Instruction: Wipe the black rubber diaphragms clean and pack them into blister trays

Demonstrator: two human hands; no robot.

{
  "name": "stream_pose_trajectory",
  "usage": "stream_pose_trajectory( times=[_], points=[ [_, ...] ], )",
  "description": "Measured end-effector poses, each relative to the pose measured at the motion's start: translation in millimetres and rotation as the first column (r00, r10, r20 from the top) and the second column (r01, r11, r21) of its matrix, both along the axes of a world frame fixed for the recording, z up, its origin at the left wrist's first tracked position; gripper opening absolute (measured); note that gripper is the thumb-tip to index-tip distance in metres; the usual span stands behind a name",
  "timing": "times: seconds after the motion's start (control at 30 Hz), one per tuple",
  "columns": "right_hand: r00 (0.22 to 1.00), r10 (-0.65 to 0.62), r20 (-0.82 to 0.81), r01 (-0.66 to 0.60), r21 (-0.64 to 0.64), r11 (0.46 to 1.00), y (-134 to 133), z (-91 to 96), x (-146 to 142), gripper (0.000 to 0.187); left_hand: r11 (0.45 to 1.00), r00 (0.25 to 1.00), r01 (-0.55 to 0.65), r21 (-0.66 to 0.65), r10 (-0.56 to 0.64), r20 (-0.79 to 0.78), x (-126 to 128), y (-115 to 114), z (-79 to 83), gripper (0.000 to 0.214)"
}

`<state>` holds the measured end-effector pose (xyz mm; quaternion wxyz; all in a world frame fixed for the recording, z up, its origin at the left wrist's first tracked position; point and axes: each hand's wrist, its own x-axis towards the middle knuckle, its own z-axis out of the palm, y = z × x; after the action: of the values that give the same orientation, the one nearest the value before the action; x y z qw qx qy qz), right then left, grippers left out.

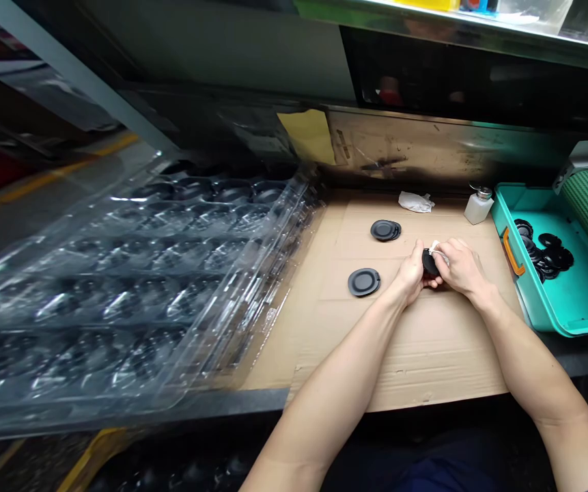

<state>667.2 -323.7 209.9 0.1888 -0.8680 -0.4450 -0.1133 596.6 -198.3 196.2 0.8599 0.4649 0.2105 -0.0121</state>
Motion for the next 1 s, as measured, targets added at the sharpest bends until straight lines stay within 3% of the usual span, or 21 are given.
stream_pose_trajectory(
  times=[0.23, 0.37, 0.5, 0.77, 1.0],
  points=[
    [0.998, -0.002, 0.065, 0.000, 0.029, 1.000, 2.6, 1.7, -3.1, 0.021, 0.991, 0.999, -0.024, 0.130, 0.020, 0.034, 3.1, -4.6, -5.8, 0.063],
    [0.999, -0.042, 0.014, 0.043, -0.042, 0.998, 1.8, 4.4, -2.3, 0.017, 0.993, 0.999, -0.031, 0.112, 0.028, 0.031, 3.0, -3.8, -7.1, 0.062],
    [1.000, -0.027, 0.015, 0.027, -0.009, 1.000, 1.4, 6.2, -2.3, 0.017, 0.996, 0.999, -0.047, 0.070, 0.047, 0.003, 3.5, -5.2, -7.0, 0.058],
    [0.999, -0.029, 0.016, 0.030, -0.015, 0.999, 0.6, 5.5, -0.8, 0.018, 0.985, 0.998, -0.059, 0.164, 0.060, 0.004, 4.0, -7.1, -7.1, 0.060],
    [0.998, -0.063, 0.006, 0.063, -0.015, 0.998, 0.5, 6.2, -1.6, 0.017, 0.993, 0.993, -0.113, 0.038, 0.113, -0.022, 5.3, -8.0, -12.3, 0.051]
  ],
)
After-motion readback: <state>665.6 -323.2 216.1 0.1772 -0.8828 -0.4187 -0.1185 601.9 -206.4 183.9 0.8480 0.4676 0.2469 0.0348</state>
